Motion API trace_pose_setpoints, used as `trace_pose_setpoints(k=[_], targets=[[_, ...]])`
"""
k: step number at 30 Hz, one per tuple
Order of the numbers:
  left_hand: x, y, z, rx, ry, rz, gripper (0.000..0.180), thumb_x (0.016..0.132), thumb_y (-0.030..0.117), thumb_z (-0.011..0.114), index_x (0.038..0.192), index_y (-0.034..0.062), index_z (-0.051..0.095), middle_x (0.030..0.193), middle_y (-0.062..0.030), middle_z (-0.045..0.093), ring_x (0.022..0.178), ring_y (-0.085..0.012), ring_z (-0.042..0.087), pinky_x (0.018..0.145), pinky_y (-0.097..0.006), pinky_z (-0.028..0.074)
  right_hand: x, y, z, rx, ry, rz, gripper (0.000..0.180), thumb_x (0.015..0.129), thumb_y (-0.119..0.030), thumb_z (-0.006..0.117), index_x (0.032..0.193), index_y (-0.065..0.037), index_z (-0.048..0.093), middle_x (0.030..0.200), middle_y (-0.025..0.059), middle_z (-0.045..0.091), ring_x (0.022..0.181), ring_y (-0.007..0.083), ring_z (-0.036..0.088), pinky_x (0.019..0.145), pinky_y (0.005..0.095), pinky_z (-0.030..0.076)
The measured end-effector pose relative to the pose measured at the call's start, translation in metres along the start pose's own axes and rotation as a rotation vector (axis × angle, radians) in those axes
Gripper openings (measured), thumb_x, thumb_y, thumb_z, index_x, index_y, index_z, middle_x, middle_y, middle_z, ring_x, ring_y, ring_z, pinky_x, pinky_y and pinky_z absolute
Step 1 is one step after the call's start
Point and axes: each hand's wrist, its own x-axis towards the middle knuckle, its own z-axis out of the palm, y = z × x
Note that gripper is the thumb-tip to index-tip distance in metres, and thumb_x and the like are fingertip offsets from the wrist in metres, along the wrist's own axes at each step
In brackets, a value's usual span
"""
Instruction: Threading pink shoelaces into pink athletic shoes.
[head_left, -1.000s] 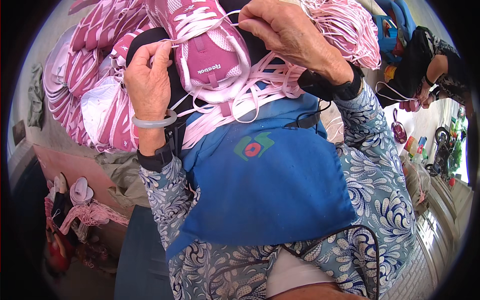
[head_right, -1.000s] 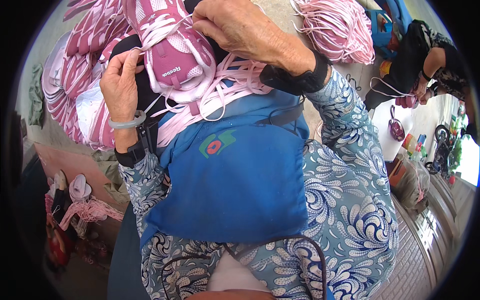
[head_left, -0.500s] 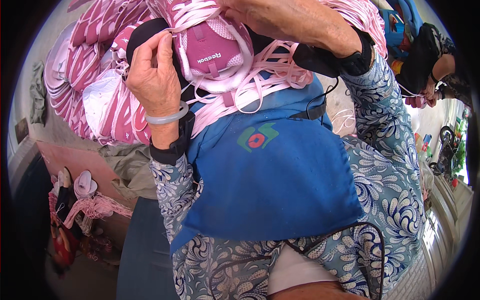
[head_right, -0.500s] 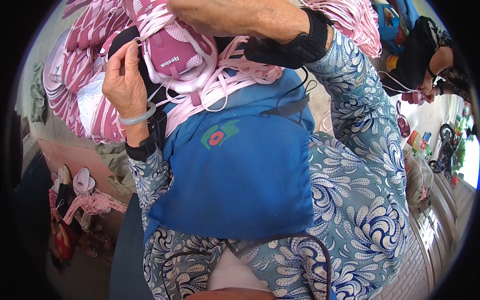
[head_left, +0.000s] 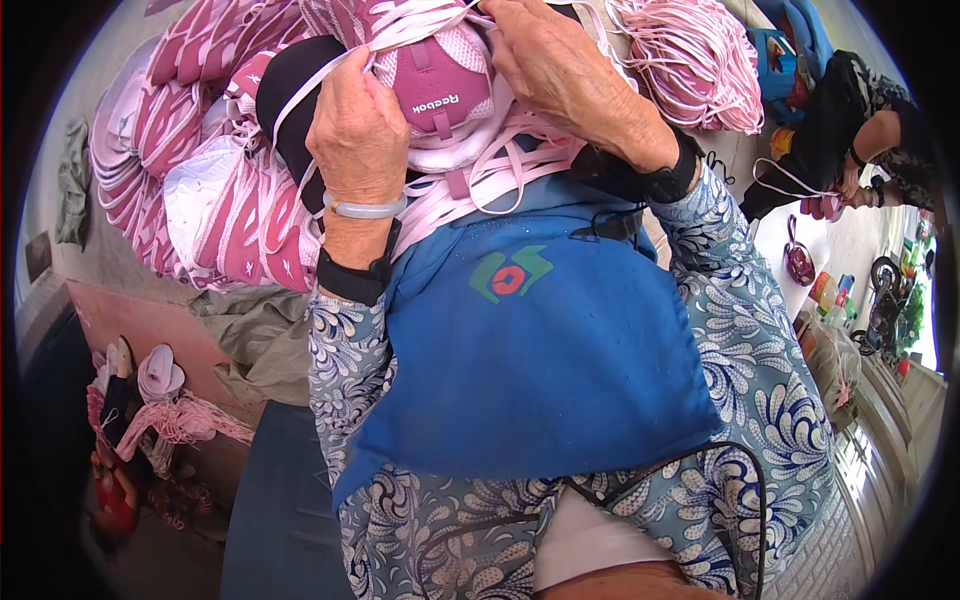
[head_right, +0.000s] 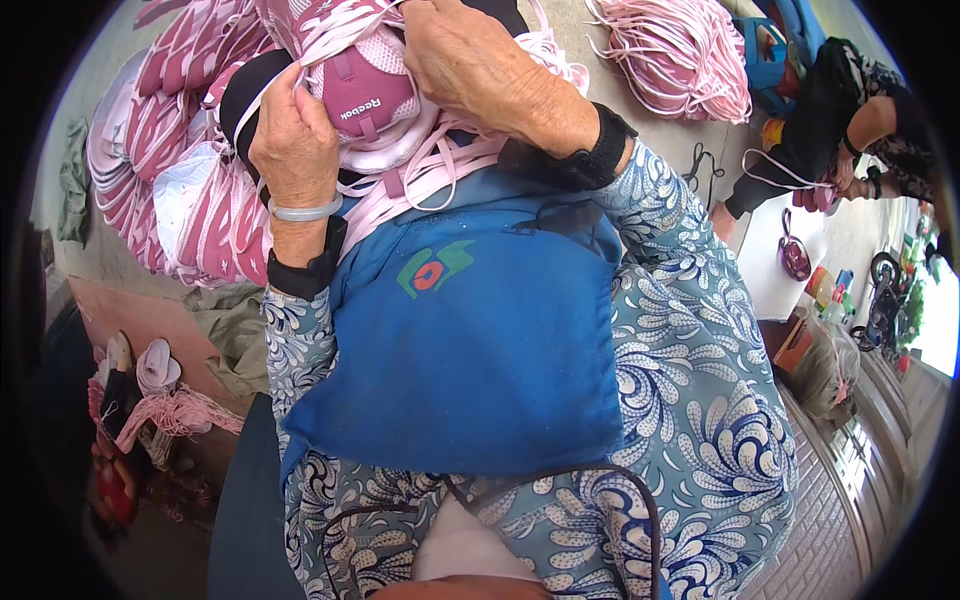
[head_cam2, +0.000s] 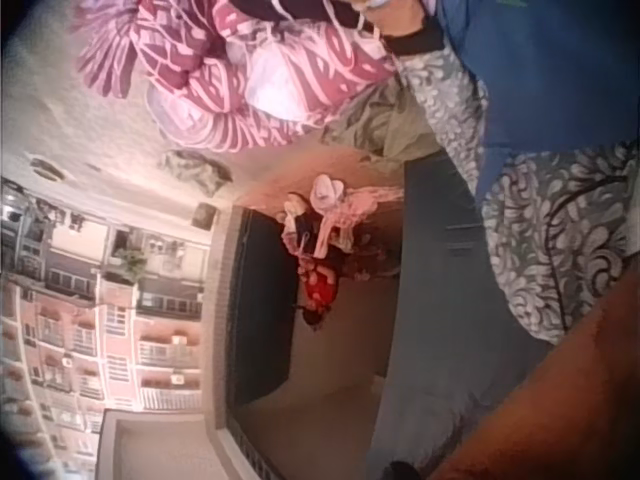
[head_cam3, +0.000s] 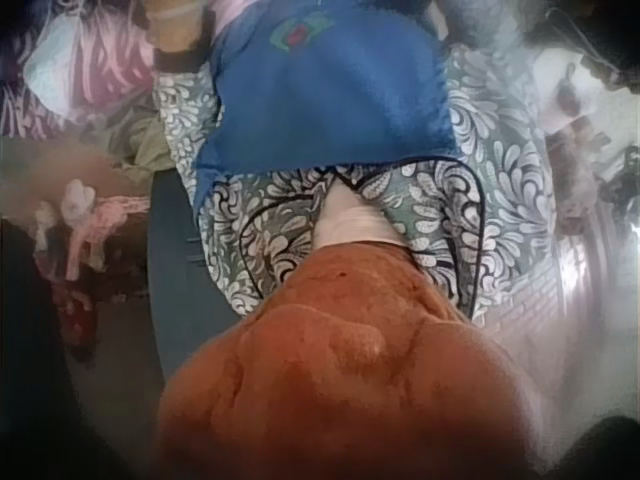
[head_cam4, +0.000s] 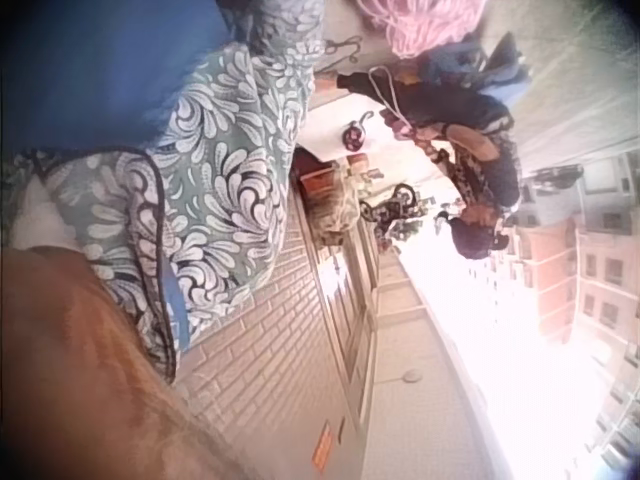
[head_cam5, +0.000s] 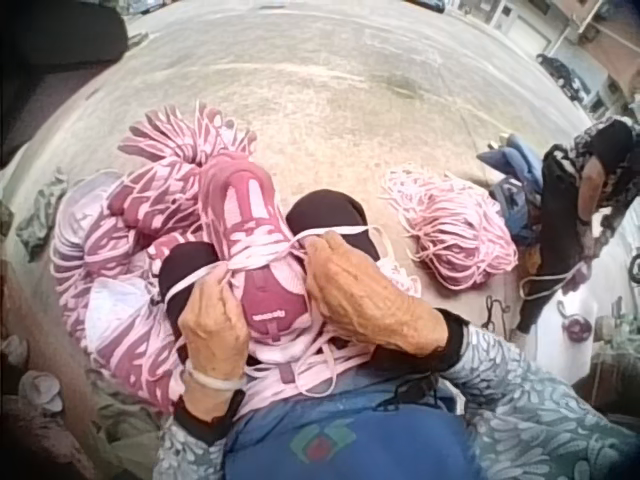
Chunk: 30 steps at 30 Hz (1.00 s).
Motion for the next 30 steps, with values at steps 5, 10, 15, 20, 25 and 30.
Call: trace_pose_setpoints(k=[5,10,15,20,25,30], targets=[[0.004,0.002,-0.006,-0.168,-0.06,-0.132,0.021,0.086,0.0,0.052,0.106,0.0043,0.055,0.094,-0.0154,0.066,0.083,-0.0318,0.066,0.068,-0.036,0.053,-0.006,0.001,0.008,0.241,0.333,0.302,0.023,0.086,-0.019,0.062,0.095,0.001,0.057,0.078,0.017,0.058,0.075,0.0309,0.059,0.065,0.0371,0.048],[0.006,0.0,-0.015,-0.085,-0.121,-0.02,0.021,0.087,0.0,0.052,0.106,0.0069,0.055,0.092,-0.0146,0.065,0.084,-0.0311,0.065,0.068,-0.038,0.052,0.003,-0.009,0.02,0.154,0.112,0.295,0.018,0.086,-0.014,0.053,0.089,0.003,0.049,0.082,0.0248,0.055,0.072,0.0394,0.06,0.063,0.0427,0.051],[0.021,-0.002,-0.022,0.15,-0.148,0.153,0.015,0.083,0.004,0.06,0.098,0.0064,0.059,0.097,-0.0099,0.06,0.086,-0.0278,0.062,0.068,-0.036,0.051,-0.002,-0.001,0.011,0.347,0.232,0.332,0.032,0.089,-0.022,0.059,0.108,0.003,0.054,0.093,0.021,0.06,0.078,0.0312,0.061,0.067,0.0365,0.049],[0.038,0.015,-0.037,0.018,-0.109,0.303,0.012,0.078,0.003,0.065,0.087,0.0027,0.058,0.087,-0.009,0.057,0.078,-0.0255,0.058,0.065,-0.034,0.048,-0.009,0.01,0.0,0.468,0.18,0.358,0.027,0.091,-0.025,0.057,0.098,0.001,0.062,0.079,0.0143,0.064,0.069,0.0223,0.064,0.063,0.0298,0.052],[0.018,0.052,-0.042,-0.633,-0.455,-0.549,0.008,0.083,0.002,0.063,0.088,0.0006,0.056,0.073,-0.0068,0.062,0.054,-0.0146,0.059,0.051,-0.027,0.049,0.006,0.017,0.011,0.62,0.191,0.39,0.022,0.09,-0.018,0.056,0.096,0.001,0.064,0.076,0.0117,0.065,0.064,0.0189,0.064,0.06,0.0284,0.051],[0.026,0.052,-0.021,-0.659,-0.426,-0.588,0.015,0.09,0.01,0.057,0.101,-0.0004,0.06,0.064,-0.005,0.061,0.051,-0.0086,0.057,0.047,-0.023,0.047,0.012,0.016,0.011,0.377,0.323,0.137,0.021,0.085,-0.02,0.055,0.082,0.0,0.063,0.071,0.0198,0.06,0.067,0.0369,0.06,0.063,0.043,0.049]])
